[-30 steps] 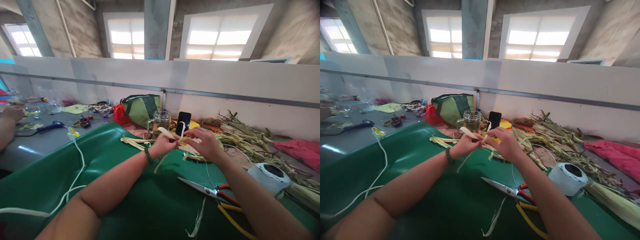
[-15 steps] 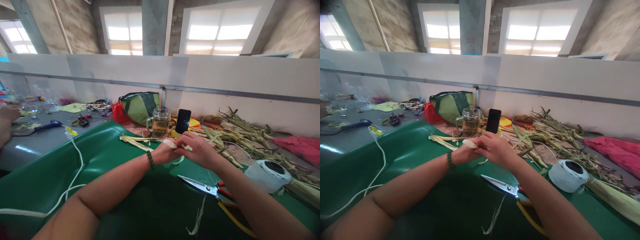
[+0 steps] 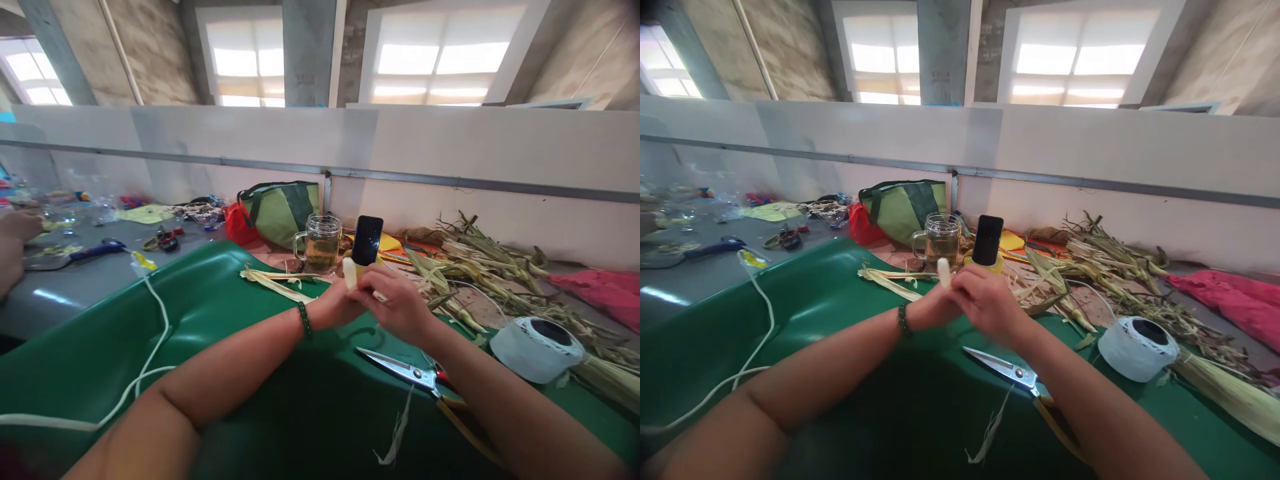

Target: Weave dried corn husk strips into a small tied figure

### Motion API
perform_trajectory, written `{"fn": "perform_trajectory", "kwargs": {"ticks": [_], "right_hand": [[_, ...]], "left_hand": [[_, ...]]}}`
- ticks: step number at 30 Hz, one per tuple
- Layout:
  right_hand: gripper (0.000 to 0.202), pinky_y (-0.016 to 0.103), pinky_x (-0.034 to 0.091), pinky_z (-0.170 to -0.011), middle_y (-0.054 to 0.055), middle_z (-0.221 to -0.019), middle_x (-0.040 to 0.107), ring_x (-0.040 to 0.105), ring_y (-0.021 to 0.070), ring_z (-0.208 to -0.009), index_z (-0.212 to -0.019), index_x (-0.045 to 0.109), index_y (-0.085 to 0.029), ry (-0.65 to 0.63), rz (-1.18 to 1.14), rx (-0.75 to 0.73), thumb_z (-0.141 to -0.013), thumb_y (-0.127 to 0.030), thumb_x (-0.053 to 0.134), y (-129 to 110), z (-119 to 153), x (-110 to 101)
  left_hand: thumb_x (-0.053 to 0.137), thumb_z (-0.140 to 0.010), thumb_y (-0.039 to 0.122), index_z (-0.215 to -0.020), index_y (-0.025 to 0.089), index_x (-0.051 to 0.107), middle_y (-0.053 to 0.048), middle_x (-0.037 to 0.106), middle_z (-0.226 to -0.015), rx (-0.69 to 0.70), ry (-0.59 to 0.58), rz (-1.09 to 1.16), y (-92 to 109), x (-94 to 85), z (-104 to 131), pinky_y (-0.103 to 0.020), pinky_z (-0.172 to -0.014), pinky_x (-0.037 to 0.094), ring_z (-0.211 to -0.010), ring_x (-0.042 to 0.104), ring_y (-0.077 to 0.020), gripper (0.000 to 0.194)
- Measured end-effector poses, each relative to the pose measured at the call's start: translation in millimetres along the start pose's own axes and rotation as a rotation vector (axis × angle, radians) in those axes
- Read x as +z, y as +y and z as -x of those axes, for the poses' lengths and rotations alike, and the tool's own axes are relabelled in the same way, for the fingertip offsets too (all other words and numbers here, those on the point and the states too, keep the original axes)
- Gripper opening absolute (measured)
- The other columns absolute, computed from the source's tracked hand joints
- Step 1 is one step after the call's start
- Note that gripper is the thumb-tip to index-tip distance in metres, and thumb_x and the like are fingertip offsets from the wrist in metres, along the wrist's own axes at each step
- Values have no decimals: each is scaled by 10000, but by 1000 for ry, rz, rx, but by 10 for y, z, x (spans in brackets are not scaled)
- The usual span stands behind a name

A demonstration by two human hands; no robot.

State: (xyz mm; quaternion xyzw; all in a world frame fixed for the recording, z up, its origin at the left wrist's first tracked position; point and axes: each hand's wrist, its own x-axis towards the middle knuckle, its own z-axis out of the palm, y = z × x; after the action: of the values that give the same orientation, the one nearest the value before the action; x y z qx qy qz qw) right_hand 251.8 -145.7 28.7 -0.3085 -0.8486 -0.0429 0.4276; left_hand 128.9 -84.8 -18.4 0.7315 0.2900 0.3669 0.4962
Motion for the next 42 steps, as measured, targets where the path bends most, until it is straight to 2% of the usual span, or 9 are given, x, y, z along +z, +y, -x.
{"fn": "perform_trajectory", "kwargs": {"ticks": [4,9,15,18,24,27,30,35,42], "right_hand": [[123,259,445,-598,23,-734,625,575,148,-649,-859,593,-204,182,8,245,-866,-294,511,220,-10,-78],[335,309,439,-684,70,-765,667,600,189,-746,-732,623,-187,83,101,282,-911,-358,398,372,-32,-192],[237,283,417,-638,36,-695,662,581,167,-680,-712,647,-185,-176,75,277,-847,-342,532,348,-9,-34],[171,259,411,-620,19,-678,654,575,149,-652,-688,638,-184,-135,18,292,-789,-318,607,331,7,43],[244,261,396,-609,23,-660,608,545,146,-637,-671,576,-181,31,29,338,-846,-327,489,279,-31,-67],[273,246,383,-555,10,-641,594,525,134,-590,-709,584,-180,-138,-34,377,-861,-374,467,242,-52,-164],[192,220,373,-522,-10,-653,608,521,118,-575,-751,615,-183,-321,-101,387,-751,-374,637,217,-52,-190],[149,210,346,-526,-13,-606,584,494,102,-565,-624,587,-173,-204,-44,342,-751,-240,625,188,-31,-108],[155,216,342,-519,-12,-603,574,480,105,-554,-642,573,-175,-148,-59,329,-774,-254,565,194,-18,-30]], "left_hand": [[672,-701,356,-667,104,692,-36,652,-577,-134,-145,111,128,-204,0,-259,-658,482,-608,593,-137,255],[629,-680,289,-812,102,716,-68,697,-650,-271,-257,409,238,-302,16,-257,-694,493,-652,635,-148,245],[658,-632,201,-616,121,672,-26,673,-592,-192,-284,235,250,-261,49,-246,-669,492,-600,618,-135,82],[731,-621,291,-607,113,658,-11,650,-564,-130,-308,90,184,-202,64,-241,-663,490,-588,604,-125,193],[732,-663,418,-722,97,651,-19,633,-584,-181,-473,84,-17,38,135,-232,-585,491,-548,585,-111,336],[706,-699,436,-695,89,645,-26,620,-567,-139,-416,41,23,27,143,-221,-572,482,-538,574,-105,352],[702,-703,433,-722,95,647,-19,618,-581,-101,-347,20,122,-54,137,-216,-570,478,-571,590,-116,343],[700,-712,403,-770,107,657,0,608,-568,-54,-337,60,115,-64,119,-222,-577,486,-541,581,-103,304],[732,-664,445,-661,105,652,-20,641,-566,-71,-336,131,111,-18,119,-233,-600,492,-555,603,-119,349]]}}
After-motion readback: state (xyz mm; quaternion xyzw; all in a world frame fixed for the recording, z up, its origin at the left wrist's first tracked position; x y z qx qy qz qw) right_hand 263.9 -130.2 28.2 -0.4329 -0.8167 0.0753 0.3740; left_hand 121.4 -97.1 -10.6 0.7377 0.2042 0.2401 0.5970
